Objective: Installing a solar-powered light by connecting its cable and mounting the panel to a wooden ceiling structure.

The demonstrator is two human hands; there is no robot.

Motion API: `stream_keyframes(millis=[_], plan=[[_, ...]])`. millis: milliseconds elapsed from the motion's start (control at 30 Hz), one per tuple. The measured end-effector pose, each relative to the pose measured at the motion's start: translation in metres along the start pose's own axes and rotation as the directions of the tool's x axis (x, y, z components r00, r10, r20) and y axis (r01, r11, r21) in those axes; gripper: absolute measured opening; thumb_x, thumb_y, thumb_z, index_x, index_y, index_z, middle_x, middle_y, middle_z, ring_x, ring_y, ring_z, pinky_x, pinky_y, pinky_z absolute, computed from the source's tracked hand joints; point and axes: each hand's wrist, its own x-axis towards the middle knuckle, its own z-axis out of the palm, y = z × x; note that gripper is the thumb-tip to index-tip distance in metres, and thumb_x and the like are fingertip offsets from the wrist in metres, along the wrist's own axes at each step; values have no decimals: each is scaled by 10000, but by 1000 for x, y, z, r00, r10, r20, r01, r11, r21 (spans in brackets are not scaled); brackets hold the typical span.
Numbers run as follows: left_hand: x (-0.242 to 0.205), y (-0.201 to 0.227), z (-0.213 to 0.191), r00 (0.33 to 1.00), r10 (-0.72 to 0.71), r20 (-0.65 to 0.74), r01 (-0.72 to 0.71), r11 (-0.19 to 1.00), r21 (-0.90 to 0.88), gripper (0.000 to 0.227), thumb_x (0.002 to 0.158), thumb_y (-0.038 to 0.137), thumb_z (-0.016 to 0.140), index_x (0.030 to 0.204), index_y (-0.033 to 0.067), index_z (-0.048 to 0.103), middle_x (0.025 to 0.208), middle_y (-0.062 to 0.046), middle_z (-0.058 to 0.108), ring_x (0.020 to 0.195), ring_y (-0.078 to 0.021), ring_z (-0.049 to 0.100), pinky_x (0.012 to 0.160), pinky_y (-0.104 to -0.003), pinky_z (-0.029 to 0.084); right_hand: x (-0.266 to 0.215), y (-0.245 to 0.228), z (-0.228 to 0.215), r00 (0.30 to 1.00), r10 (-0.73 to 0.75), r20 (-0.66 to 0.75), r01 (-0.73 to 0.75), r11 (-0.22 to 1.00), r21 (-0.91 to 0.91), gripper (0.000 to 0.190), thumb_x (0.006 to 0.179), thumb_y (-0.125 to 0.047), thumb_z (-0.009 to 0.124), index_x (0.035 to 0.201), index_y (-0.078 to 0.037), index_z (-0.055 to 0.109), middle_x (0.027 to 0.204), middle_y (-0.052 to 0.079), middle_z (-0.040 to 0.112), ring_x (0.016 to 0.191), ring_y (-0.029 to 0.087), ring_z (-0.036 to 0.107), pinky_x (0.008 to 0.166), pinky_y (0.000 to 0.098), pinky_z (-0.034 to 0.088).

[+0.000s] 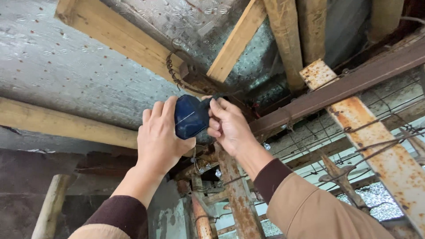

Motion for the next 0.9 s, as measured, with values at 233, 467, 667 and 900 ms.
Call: stream_keyframes(millis=[233, 467, 667, 900], plan=[[-6, 2, 6, 1000, -6, 3, 6, 999, -42, 1158, 611, 445, 963, 1625, 202, 460, 1346, -62, 593, 1267, -366, 583, 948, -627, 659, 16, 17, -16, 999, -21, -31, 17, 993, -118, 300, 1132, -259, 712, 876, -149, 598, 771, -34, 446, 471, 22, 393, 364, 157, 310], [-12, 5, 21, 999, 2, -48, 0, 999, 40, 1154, 620, 466, 951, 1625, 193, 453, 1319, -61, 582, 1247, -363, 591, 916, -603, 667, 13, 21, -14, 992, -83, -92, 67, 984, -164, 384, 1085, -289, 775, 798, -158, 556, 691, -75, 354, 417, 4, 335, 336, 167, 258], [-15, -1, 15, 999, -11, -34, 12, 999, 40, 1142, 629, 449, 936, 1634, 206, 450, 1340, -58, 582, 1258, -353, 587, 944, -583, 668, 1, 15, -3, 993, -59, -99, 45, 989, -143, 274, 1091, -358, 751, 995, -111, 682, 749, -25, 420, 439, 39, 402, 338, 188, 331], [-11, 8, 2, 994, -31, 102, 33, 999, -15, 1162, 675, 446, 954, 1676, 206, 414, 1383, -87, 564, 1300, -370, 567, 991, -607, 649, 23, 12, -15, 977, -99, -190, 79, 991, -109, 271, 1131, -311, 698, 1035, -58, 720, 791, 23, 449, 452, 87, 433, 345, 206, 338]])
